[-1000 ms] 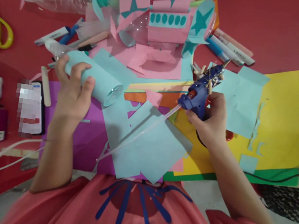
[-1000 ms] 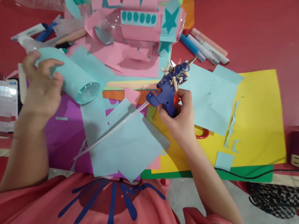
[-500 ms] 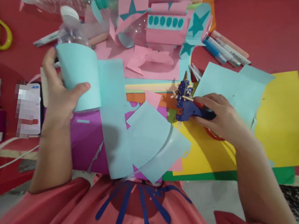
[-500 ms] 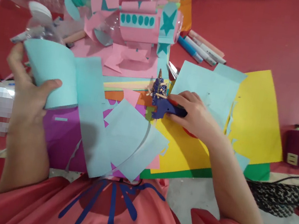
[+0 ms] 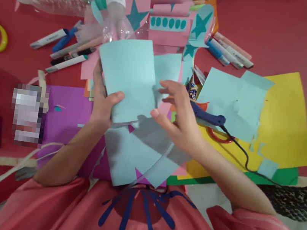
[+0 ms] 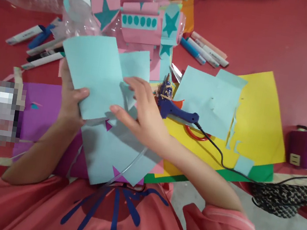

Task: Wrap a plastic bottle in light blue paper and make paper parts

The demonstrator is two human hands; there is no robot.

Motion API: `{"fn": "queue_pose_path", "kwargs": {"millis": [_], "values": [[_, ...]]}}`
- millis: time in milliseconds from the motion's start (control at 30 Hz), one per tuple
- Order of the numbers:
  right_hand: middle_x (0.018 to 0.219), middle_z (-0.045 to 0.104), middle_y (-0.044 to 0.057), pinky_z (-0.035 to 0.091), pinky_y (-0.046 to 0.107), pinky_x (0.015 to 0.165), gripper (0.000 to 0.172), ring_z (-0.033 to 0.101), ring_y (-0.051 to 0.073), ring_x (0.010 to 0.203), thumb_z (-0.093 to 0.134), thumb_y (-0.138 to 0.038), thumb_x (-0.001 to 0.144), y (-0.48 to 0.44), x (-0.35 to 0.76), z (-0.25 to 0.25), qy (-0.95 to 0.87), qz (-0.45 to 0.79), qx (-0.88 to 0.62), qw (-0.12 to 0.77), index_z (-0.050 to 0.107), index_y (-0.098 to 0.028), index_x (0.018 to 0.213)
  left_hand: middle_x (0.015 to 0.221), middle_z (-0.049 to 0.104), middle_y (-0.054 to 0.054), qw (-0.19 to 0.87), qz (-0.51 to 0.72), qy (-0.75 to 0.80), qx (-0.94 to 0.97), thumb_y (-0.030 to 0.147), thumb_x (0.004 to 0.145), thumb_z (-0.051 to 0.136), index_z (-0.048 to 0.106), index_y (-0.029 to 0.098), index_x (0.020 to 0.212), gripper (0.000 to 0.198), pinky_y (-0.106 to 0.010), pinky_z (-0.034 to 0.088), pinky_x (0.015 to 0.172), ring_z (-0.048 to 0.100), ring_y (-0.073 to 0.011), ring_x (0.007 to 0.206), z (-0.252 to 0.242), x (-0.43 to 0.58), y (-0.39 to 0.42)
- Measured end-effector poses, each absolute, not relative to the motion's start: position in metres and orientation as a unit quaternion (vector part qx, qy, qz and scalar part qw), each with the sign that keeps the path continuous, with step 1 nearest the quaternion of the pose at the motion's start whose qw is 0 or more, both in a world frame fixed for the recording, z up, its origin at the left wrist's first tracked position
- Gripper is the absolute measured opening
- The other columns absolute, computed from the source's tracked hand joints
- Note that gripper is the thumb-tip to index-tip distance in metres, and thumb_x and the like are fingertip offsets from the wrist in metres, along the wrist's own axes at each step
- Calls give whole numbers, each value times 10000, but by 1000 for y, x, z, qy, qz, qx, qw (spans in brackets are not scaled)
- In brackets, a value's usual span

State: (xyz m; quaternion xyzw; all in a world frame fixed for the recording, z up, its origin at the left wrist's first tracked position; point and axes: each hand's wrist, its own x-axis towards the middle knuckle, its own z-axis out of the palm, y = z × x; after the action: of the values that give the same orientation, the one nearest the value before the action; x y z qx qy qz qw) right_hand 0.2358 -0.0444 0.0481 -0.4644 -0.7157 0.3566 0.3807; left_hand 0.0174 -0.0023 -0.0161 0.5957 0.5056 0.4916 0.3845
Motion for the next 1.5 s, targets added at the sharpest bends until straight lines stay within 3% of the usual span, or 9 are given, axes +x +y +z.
{"fn": "queue_pose_path", "kwargs": {"millis": [100,233,433,500,600,833,1033,1267,1500], "values": [[1411,477,116,468,464,1062,433,447,258,1348,504,-392,934,-34,218,40,-740,322,-467,361,437,-271,1345,1442,472,50,438,537,461,555,592,587,778,330,483,1341,883,-439,527,1010,520,-277,1294,-28,17,-3],[1522,382,72,302,495,1199,453,283,239,1478,425,-347,954,-24,203,32,-772,311,-458,312,399,-296,1403,1387,530,14,445,568,466,512,588,578,794,338,444,1344,903,-412,539,983,559,-262,1242,-31,20,-7],[1613,205,197,186,467,1249,657,136,203,1529,306,-422,970,-33,190,14,-784,370,-404,291,172,-67,1506,1299,598,25,445,599,480,461,628,545,795,500,419,1270,810,-357,488,1036,545,-246,1261,-12,42,-17],[1617,195,200,155,475,1255,681,109,199,1534,289,-428,972,-37,189,11,-772,390,-405,296,130,-42,1510,1300,607,14,471,587,483,448,649,637,734,543,407,1246,683,-364,440,1084,470,-252,1352,-7,46,-20],[1611,217,199,151,428,1266,725,122,204,1532,336,-453,963,-42,187,10,-747,420,-408,314,131,-24,1511,1234,646,5,501,576,500,408,697,634,717,615,366,1145,617,-406,447,1062,454,-289,1368,-5,46,-22],[1627,224,95,247,453,1245,758,187,216,1518,526,-430,890,-45,182,5,-671,509,-405,356,176,-194,1519,999,742,12,546,591,518,290,687,623,693,663,283,830,455,-455,495,1020,441,-322,1375,-8,39,-18],[1581,303,105,360,412,1191,757,297,237,1470,591,-435,848,-43,186,5,-632,565,-359,391,262,-200,1489,944,740,-36,620,549,483,285,690,547,745,655,260,863,540,-469,540,985,472,-355,1341,-1,35,-19],[1435,420,181,382,454,1154,807,398,269,1374,614,-462,836,-42,190,13,-645,550,-406,341,276,-124,1487,1024,732,-17,544,602,485,327,660,607,755,663,241,863,499,-473,537,997,506,-355,1315,0,40,-23],[1527,368,124,421,480,1104,838,395,289,1377,675,-478,782,-44,183,15,-551,650,-398,339,278,-225,1476,1036,745,-54,643,511,499,277,799,621,626,692,245,878,615,-463,607,857,587,-376,1222,3,31,-25]]}}
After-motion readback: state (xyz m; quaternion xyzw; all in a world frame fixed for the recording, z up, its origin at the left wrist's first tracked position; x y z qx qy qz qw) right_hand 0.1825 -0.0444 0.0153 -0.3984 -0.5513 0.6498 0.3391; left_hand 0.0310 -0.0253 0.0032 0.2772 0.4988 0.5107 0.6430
